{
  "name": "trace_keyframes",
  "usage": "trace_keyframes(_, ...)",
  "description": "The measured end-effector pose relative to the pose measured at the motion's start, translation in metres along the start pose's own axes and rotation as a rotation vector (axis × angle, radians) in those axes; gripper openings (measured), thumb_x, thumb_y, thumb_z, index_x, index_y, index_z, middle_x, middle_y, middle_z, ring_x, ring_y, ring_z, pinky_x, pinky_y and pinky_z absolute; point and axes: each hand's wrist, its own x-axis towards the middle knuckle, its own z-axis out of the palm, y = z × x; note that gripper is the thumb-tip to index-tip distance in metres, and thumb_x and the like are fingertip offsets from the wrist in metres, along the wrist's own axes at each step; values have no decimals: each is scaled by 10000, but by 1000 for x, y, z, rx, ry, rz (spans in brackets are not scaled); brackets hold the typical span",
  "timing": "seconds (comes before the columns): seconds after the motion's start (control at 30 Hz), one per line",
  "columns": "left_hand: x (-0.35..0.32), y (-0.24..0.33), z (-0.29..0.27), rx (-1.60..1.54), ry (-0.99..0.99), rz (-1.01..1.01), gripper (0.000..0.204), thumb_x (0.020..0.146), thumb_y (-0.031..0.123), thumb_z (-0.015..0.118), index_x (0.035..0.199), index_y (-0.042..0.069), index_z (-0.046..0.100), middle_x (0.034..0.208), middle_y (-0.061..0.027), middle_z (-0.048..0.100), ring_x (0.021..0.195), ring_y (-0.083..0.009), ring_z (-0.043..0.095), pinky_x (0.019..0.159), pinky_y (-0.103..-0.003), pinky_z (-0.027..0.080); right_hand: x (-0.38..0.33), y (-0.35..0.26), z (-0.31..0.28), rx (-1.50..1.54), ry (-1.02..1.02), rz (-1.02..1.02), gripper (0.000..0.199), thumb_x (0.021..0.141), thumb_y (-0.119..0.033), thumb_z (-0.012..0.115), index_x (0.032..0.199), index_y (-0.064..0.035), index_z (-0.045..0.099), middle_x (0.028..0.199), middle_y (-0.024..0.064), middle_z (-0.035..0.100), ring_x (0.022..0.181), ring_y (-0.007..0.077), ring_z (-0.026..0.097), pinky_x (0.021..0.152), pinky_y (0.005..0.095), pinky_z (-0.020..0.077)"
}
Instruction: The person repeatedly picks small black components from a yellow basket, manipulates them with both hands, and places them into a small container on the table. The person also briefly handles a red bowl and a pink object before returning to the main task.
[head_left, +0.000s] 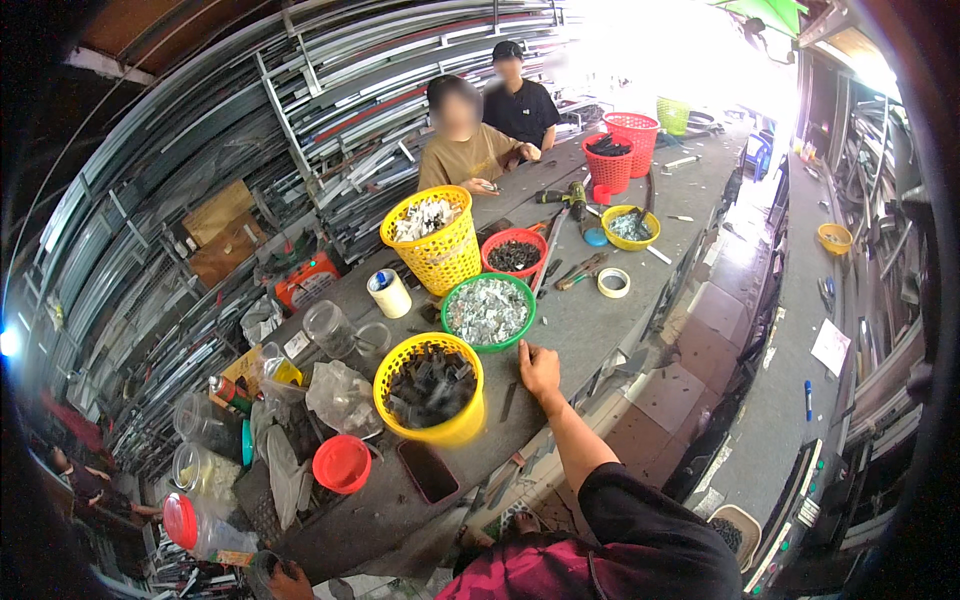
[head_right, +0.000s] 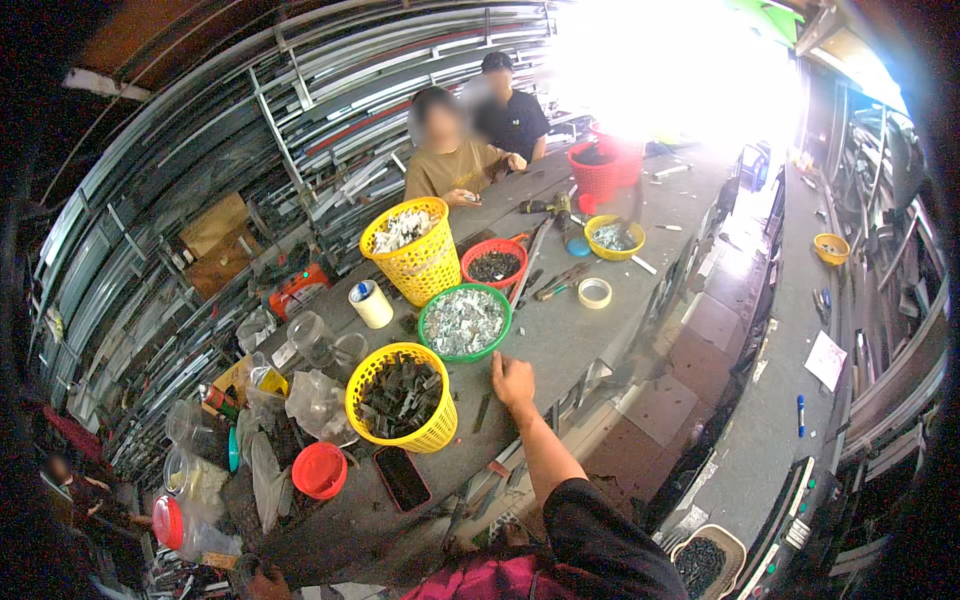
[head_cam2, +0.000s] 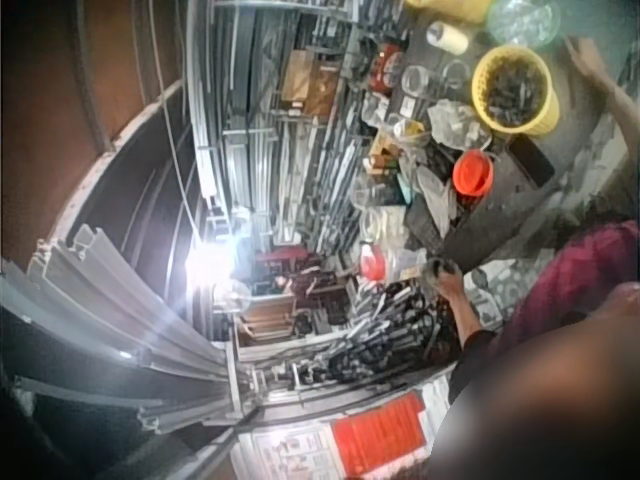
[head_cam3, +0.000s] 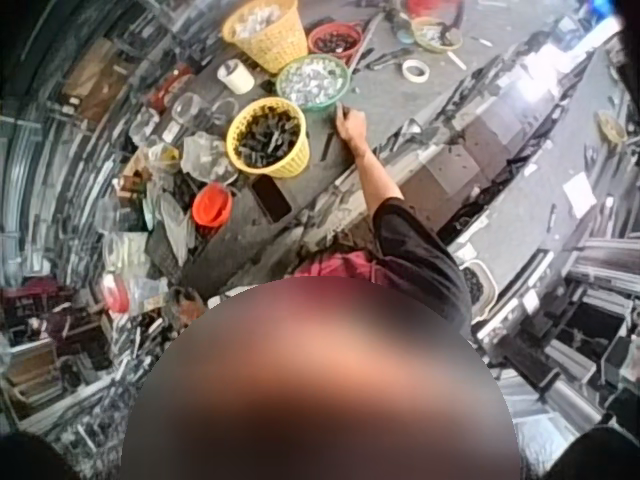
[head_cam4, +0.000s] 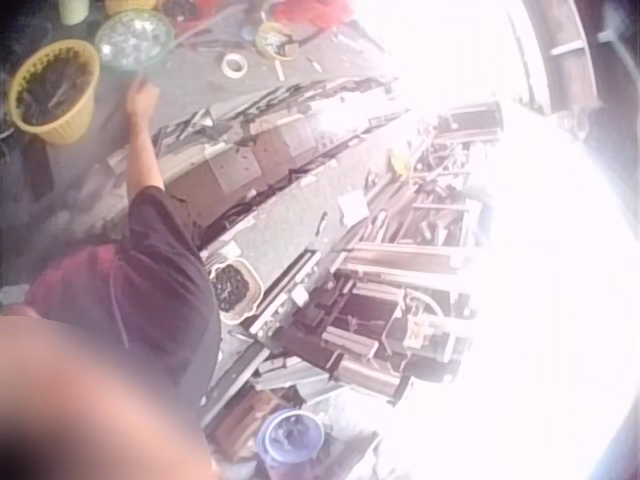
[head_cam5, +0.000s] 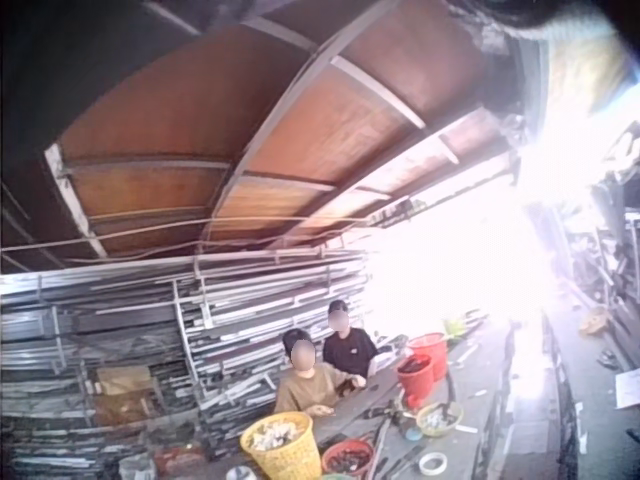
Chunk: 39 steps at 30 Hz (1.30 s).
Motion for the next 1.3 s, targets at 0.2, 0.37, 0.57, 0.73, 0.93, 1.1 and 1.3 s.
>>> trace_keyframes(0.2, 11, -14, 26, 24, 40, 111, 729, 1096, 642, 304, 1512, 112, 584, 1543, -157, 562, 1383, -316, 530, 1234, -530, 339, 0, 1, 1, 5, 25, -25, 477, 1046, -430, 568, 921, -11, 758, 841, 309, 667, 834, 509, 679, 759, 551, 538)
trace_keyframes(0.37, 1, -6, 14, -22, 279, 121, 608, 1098, 543, 460, 1417, 62, 650, 1433, -170, 604, 1261, -364, 583, 1141, -523, 419, 0, -1, -1, -11, 33, -32, 492, 1052, -424, 550, 896, -8, 761, 843, 307, 679, 829, 515, 679, 775, 569, 538)
trace_keyframes(0.57, 19, 12, -5, -358, -74, -99, 703, 1046, 545, 566, 1501, 11, 529, 1538, -201, 520, 1390, -398, 508, 1175, -522, 413, -2, -5, -1, -15, 41, -24, 503, 1053, -420, 549, 885, 6, 757, 836, 308, 676, 816, 516, 678, 778, 569, 541)
trace_keyframes(0.73, 25, 18, -27, -420, -336, -221, 909, 1039, 731, 379, 1604, 20, 419, 1651, -225, 407, 1518, -415, 391, 1254, -504, 342, 2, 9, 6, -12, 32, -57, 508, 1053, -433, 542, 898, -1, 761, 848, 306, 683, 841, 518, 676, 802, 568, 542)
trace_keyframes(0.93, 11, 6, -24, -578, -164, -55, 736, 1038, 632, 503, 1500, 60, 549, 1518, -285, 530, 1366, -474, 541, 1114, -542, 464, 0, 24, 10, 119, 35, -120, 419, 1011, -303, 608, 891, 82, 721, 804, 333, 681, 667, 358, 655, 674, 525, 503)
trace_keyframes(1.1, 14, 5, 11, -251, -85, -65, 1036, 964, 690, 570, 1643, -29, 262, 1707, -252, 280, 1608, -399, 206, 1288, -515, 235, 6, 24, 19, 65, 45, -165, 621, 1087, -421, 556, 844, 140, 664, 708, 299, 654, 591, 254, 510, 602, 519, 440)
trace_keyframes(1.3, 20, -1, 12, -373, -221, -79, 1098, 956, 731, 535, 1639, -72, 228, 1722, -250, 247, 1599, -396, 244, 1292, -495, 243, 8, 29, 22, 76, 109, -258, 646, 1100, -445, 520, 926, 153, 688, 753, 323, 671, 598, 379, 564, 640, 525, 464)
